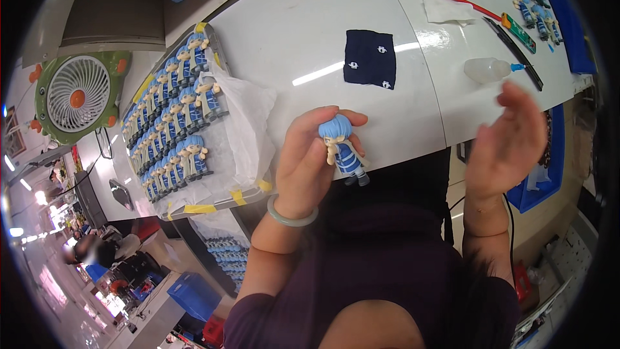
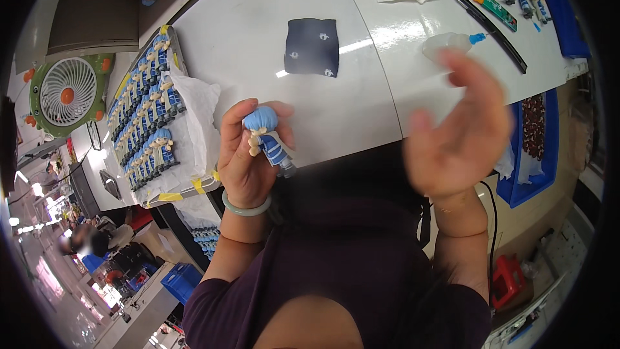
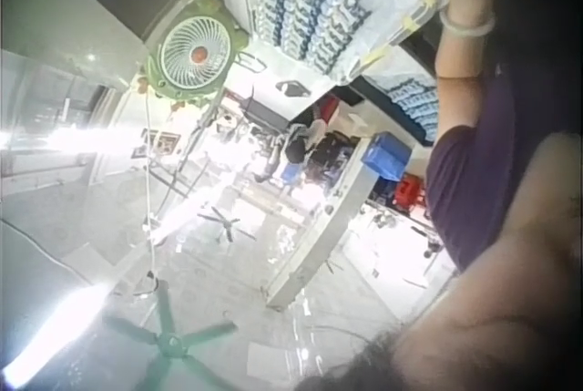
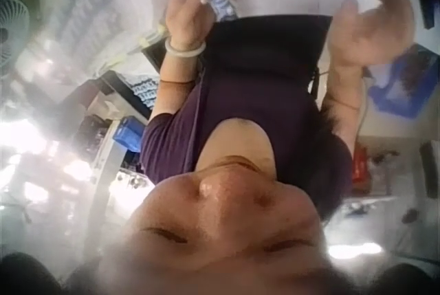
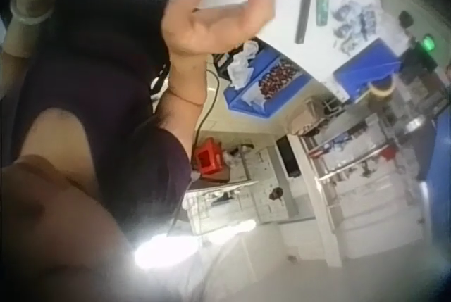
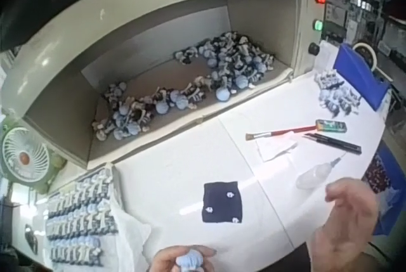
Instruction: The person assembles plastic figurine components by applying adhesive from a glue dispenser bottle to the parts, then joining them together by hand at a workbench.
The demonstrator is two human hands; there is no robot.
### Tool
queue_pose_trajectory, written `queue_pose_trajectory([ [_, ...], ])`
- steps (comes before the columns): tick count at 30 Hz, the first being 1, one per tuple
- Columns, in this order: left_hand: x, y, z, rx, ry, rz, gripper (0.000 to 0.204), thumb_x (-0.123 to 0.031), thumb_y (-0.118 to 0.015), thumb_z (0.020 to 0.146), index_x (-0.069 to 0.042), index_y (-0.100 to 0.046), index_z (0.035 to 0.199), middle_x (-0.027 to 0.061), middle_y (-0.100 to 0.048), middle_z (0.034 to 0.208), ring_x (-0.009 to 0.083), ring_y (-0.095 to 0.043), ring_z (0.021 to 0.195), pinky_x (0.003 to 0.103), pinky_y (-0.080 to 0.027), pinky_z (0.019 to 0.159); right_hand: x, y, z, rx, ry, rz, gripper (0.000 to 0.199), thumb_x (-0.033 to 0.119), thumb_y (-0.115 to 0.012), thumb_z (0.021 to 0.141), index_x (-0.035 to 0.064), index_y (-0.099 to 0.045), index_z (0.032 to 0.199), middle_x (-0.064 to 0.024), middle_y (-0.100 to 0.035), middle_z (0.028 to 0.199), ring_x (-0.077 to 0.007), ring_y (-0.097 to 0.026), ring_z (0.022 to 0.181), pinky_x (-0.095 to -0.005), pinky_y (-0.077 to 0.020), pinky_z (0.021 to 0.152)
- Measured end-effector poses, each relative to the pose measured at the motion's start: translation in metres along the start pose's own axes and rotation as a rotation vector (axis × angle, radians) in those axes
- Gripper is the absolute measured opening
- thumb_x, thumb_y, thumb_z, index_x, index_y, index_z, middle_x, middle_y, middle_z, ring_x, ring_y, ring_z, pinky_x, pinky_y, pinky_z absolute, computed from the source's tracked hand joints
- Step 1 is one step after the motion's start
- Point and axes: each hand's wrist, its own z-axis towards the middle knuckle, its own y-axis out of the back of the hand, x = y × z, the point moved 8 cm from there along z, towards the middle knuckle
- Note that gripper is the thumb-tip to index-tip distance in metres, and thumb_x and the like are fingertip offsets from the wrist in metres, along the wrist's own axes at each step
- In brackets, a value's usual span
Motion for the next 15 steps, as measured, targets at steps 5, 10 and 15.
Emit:
queue_pose_trajectory([
  [5, 0.003, 0.003, 0.003, 0.040, 0.090, -0.076, 0.034, -0.022, -0.043, 0.088, -0.004, -0.038, 0.116, 0.0215, -0.043, 0.116, 0.0230, -0.054, 0.081, 0.033, -0.046, 0.070, -0.055, 0.028, 0.001, -0.215, -0.301, -0.106, 0.061, 0.004, -0.059, 0.070, 0.0031, -0.034, 0.126, -0.0119, -0.042, 0.121, -0.0185, -0.041, 0.105, -0.0289, -0.0345, 0.083],
  [10, 0.004, 0.007, 0.001, 0.022, 0.080, -0.093, 0.030, -0.022, -0.043, 0.088, -0.005, -0.041, 0.112, 0.0195, -0.044, 0.113, 0.0234, -0.055, 0.078, 0.033, -0.047, 0.069, -0.073, 0.022, 0.003, -0.103, -0.426, -0.154, 0.056, 0.007, -0.062, 0.070, 0.0052, -0.040, 0.122, -0.0104, -0.048, 0.115, -0.0178, -0.044, 0.102, -0.0288, -0.0360, 0.082],
  [15, 0.001, 0.005, 0.001, 0.041, 0.049, -0.027, 0.030, -0.028, -0.046, 0.088, -0.006, -0.042, 0.108, 0.0175, -0.047, 0.104, 0.0206, -0.055, 0.072, 0.028, -0.048, 0.061, -0.087, 0.003, -0.001, 0.154, -0.516, -0.122, 0.039, 0.011, -0.064, 0.072, 0.0039, -0.052, 0.108, -0.0077, -0.056, 0.101, -0.0156, -0.050, 0.091, -0.0273, -0.0388, 0.080],
])
